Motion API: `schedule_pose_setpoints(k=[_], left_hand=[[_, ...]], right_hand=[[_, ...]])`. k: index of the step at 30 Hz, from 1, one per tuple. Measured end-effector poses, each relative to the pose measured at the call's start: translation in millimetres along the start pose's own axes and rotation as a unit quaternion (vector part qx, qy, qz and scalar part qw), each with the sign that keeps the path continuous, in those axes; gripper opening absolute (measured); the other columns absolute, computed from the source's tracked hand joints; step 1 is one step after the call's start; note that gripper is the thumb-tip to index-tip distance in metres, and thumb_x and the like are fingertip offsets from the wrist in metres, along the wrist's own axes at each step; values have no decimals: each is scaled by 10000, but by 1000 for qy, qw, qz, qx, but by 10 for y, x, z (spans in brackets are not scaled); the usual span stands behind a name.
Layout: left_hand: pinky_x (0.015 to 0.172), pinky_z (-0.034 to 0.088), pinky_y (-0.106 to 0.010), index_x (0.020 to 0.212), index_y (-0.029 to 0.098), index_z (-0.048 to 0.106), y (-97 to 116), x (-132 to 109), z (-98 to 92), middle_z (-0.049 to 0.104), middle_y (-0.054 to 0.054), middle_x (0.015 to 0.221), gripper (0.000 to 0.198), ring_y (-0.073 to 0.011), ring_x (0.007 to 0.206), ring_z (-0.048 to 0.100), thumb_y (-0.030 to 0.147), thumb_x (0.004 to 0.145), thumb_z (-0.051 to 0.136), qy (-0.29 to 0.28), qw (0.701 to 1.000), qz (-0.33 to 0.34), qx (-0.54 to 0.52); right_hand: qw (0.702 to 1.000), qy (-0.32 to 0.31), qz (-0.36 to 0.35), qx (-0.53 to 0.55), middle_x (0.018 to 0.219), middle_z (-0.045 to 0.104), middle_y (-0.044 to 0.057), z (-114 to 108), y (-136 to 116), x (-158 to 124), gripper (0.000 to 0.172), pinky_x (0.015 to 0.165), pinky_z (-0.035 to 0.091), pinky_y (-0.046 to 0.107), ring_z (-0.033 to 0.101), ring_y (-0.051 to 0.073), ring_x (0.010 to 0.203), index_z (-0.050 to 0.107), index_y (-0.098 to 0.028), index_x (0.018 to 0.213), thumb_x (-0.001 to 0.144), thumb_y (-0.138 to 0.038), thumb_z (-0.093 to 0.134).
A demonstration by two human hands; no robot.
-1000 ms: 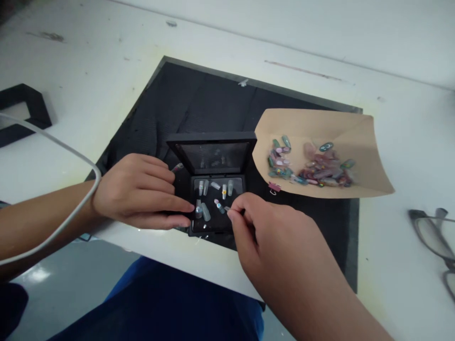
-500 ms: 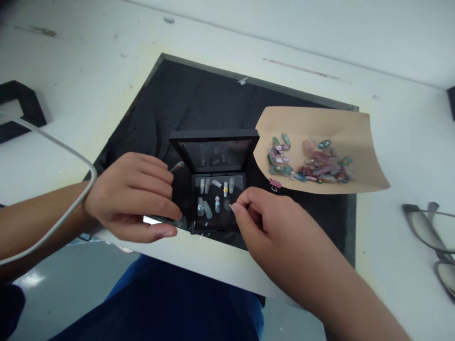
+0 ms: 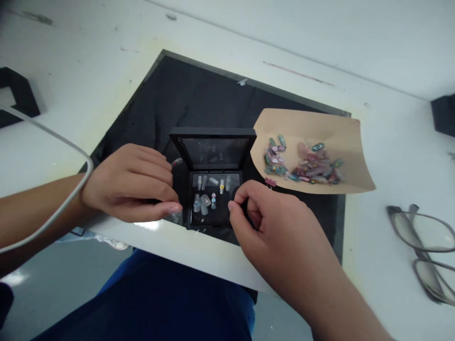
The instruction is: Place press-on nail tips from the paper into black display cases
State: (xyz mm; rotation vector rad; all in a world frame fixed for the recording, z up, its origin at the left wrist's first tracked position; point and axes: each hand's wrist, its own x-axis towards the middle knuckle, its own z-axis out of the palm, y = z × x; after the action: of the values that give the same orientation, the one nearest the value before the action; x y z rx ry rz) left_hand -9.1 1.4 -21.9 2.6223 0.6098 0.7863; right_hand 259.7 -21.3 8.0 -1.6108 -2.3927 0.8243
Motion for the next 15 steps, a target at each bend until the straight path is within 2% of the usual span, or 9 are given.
schedule_pose_setpoints(k=[4,8,11,15], left_hand=[[519,418,-286,773,188,701,1,3,4,677,2,583,173,-125,501,604,285,913,668,-8,1000,-9,-6],[511,401,-290,777,185,702,4,14,-1,679,3,585,162,-127,507,607,274,910,677,-20,1000,-13,-2],[508,402,-287,778,184,701,8,20,-8,680,5,583,169,-121,503,602,276,916,670,-18,1000,-14,-2],[511,406,-280,781,199,698,13,11,-8,685,12,584,173,-116,505,608,288,924,657,-16,1000,-10,5]], right_hand=[[997,25,-74,14,541,416,-76,16,-72,-14,95,437,291,243,393,93,433,668,-262,942,910,-344,631],[989,46,-137,-2,619,558,-52,113,-115,15,212,518,367,249,478,101,500,708,-279,1132,945,-312,616],[989,40,-142,-27,732,683,-18,194,-111,52,264,549,397,267,597,131,605,716,-272,1192,949,-309,618],[991,10,-135,-21,896,769,2,232,-97,97,246,634,451,282,698,171,780,737,-267,1161,959,-281,595]])
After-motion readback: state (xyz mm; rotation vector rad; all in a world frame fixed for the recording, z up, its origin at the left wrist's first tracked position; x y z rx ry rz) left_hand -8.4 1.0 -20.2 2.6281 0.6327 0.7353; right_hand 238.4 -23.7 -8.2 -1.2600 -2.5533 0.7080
